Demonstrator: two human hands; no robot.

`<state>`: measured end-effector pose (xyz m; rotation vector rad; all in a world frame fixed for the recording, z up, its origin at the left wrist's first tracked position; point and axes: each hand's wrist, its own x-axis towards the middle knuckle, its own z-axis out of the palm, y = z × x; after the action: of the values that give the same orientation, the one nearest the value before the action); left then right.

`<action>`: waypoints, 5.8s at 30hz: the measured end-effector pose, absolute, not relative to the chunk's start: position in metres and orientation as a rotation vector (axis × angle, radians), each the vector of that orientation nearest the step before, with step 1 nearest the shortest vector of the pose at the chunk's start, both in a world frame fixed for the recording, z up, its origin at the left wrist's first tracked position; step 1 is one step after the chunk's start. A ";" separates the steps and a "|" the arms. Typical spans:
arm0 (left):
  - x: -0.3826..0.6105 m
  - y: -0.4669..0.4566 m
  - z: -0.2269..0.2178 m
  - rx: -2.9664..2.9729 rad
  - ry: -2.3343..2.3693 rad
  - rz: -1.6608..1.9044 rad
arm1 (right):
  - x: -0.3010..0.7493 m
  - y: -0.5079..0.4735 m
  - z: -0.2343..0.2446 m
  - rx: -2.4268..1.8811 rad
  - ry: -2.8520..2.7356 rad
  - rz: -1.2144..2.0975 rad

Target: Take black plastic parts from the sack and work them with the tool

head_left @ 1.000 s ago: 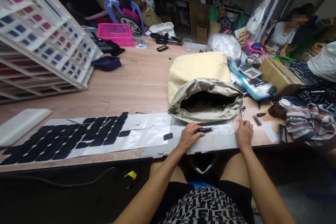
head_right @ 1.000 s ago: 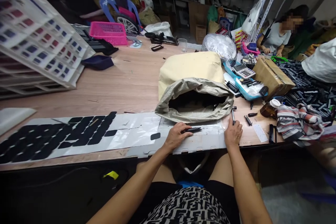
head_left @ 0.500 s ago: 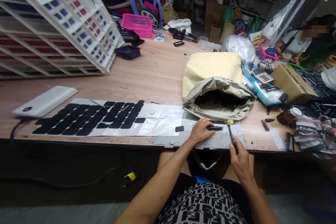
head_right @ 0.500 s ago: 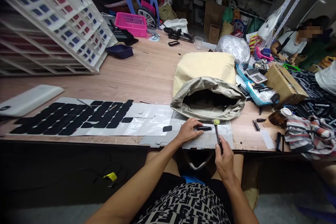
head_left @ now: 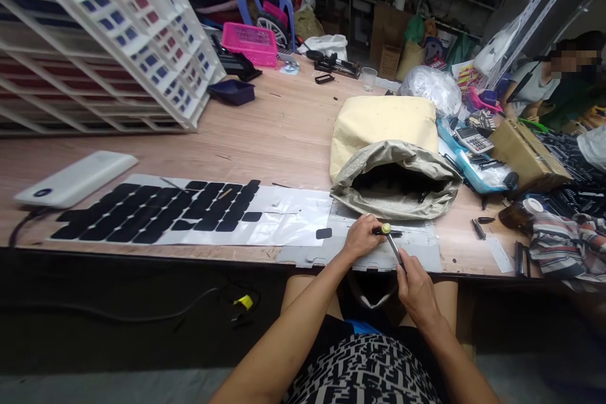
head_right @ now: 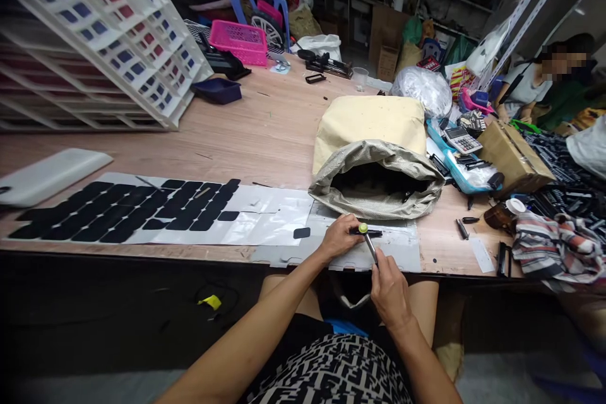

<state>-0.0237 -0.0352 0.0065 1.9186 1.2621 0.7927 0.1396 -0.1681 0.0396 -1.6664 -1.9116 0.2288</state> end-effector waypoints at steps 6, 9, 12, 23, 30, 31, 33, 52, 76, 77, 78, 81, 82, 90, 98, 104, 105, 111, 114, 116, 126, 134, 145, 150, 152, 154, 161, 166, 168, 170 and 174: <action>-0.022 -0.036 0.005 1.903 1.280 0.804 | 0.149 -0.170 0.038 -1.688 -1.799 0.167; -0.022 -0.036 0.005 1.908 1.293 0.795 | 0.150 -0.173 0.036 -1.697 -1.795 0.213; -0.022 -0.036 0.005 1.906 1.300 0.786 | 0.154 -0.173 0.034 -1.700 -1.785 0.269; -0.023 -0.033 0.005 1.939 1.260 0.803 | 0.252 -0.113 0.043 -2.374 -1.256 -0.129; -0.040 -0.077 0.022 2.005 0.980 0.847 | 0.252 -0.092 0.023 -2.517 -1.485 -0.553; -0.043 -0.095 0.020 2.041 0.906 0.793 | 0.250 -0.093 0.023 -2.521 -1.515 -0.590; -0.047 -0.132 0.010 2.072 0.838 0.648 | 0.247 -0.093 0.023 -2.535 -1.560 -0.623; 0.015 -0.003 0.077 1.673 1.290 0.699 | 0.245 -0.094 0.017 -2.548 -1.588 -0.693; -0.014 -0.054 0.004 2.032 1.327 0.740 | 0.249 -0.094 0.024 -2.513 -1.403 -0.307; -0.013 -0.052 0.003 2.027 1.318 0.741 | 0.248 -0.098 0.026 -2.491 -1.336 -0.240; -0.013 -0.050 0.003 2.022 1.312 0.740 | 0.246 -0.103 0.027 -2.453 -1.266 -0.182; -0.013 -0.047 0.005 1.998 1.312 0.734 | 0.228 -0.128 0.029 -2.220 -1.188 -0.052; -0.013 -0.047 0.006 1.993 1.314 0.731 | 0.218 -0.139 0.029 -2.114 -1.222 -0.003; -0.011 -0.046 0.007 1.950 1.344 0.709 | 0.157 -0.184 0.035 -1.732 -1.526 0.324; -0.010 -0.045 0.009 1.935 1.356 0.689 | 0.138 -0.179 0.026 -1.608 -1.739 0.236; -0.010 -0.045 0.006 1.926 1.345 0.706 | 0.144 -0.184 0.028 -1.678 -1.677 0.208; -0.010 -0.046 0.006 1.925 1.350 0.707 | 0.145 -0.185 0.028 -1.688 -1.674 0.207; -0.010 -0.046 0.005 1.930 1.357 0.719 | 0.166 -0.180 0.031 -1.747 -1.609 0.183; -0.010 -0.046 0.007 1.935 1.349 0.728 | 0.196 -0.170 0.038 -1.920 -1.493 0.037; -0.011 -0.047 0.008 1.934 1.346 0.730 | 0.220 -0.161 0.043 -2.127 -1.407 -0.088; -0.013 -0.047 0.017 1.993 1.279 0.834 | 0.270 -0.105 0.031 -2.610 -1.367 -0.435; -0.037 -0.146 -0.012 2.323 0.713 0.595 | 0.261 -0.089 0.018 -2.533 -1.445 -0.699; -0.022 -0.153 -0.040 1.891 1.400 -0.034 | 0.263 -0.090 0.014 -2.524 -1.468 -0.727; -0.012 -0.124 0.038 1.860 0.953 0.218 | 0.262 -0.090 0.015 -2.523 -1.486 -0.689; -0.008 -0.083 0.063 1.809 1.106 0.449 | 0.262 -0.090 0.015 -2.524 -1.486 -0.693; -0.005 -0.031 0.075 1.838 1.451 0.617 | 0.262 -0.089 0.015 -2.524 -1.488 -0.704; 0.003 0.085 0.057 1.728 2.139 0.383 | 0.260 -0.091 0.014 -2.544 -1.485 -0.693; 0.007 0.081 0.053 1.671 2.177 0.351 | 0.256 -0.091 0.019 -2.568 -1.464 -0.681; 0.005 0.066 0.057 1.705 2.141 0.411 | 0.255 -0.091 0.021 -2.567 -1.469 -0.674; 0.003 0.045 0.061 1.857 2.005 0.581 | 0.255 -0.091 0.021 -2.565 -1.481 -0.667; -0.001 -0.003 0.054 2.204 1.402 0.805 | 0.256 -0.092 0.020 -2.570 -1.484 -0.644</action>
<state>-0.0009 -0.0032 0.0544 2.2041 1.4020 0.8047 0.2561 -0.0925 0.0202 -2.5697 -1.4835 -0.6441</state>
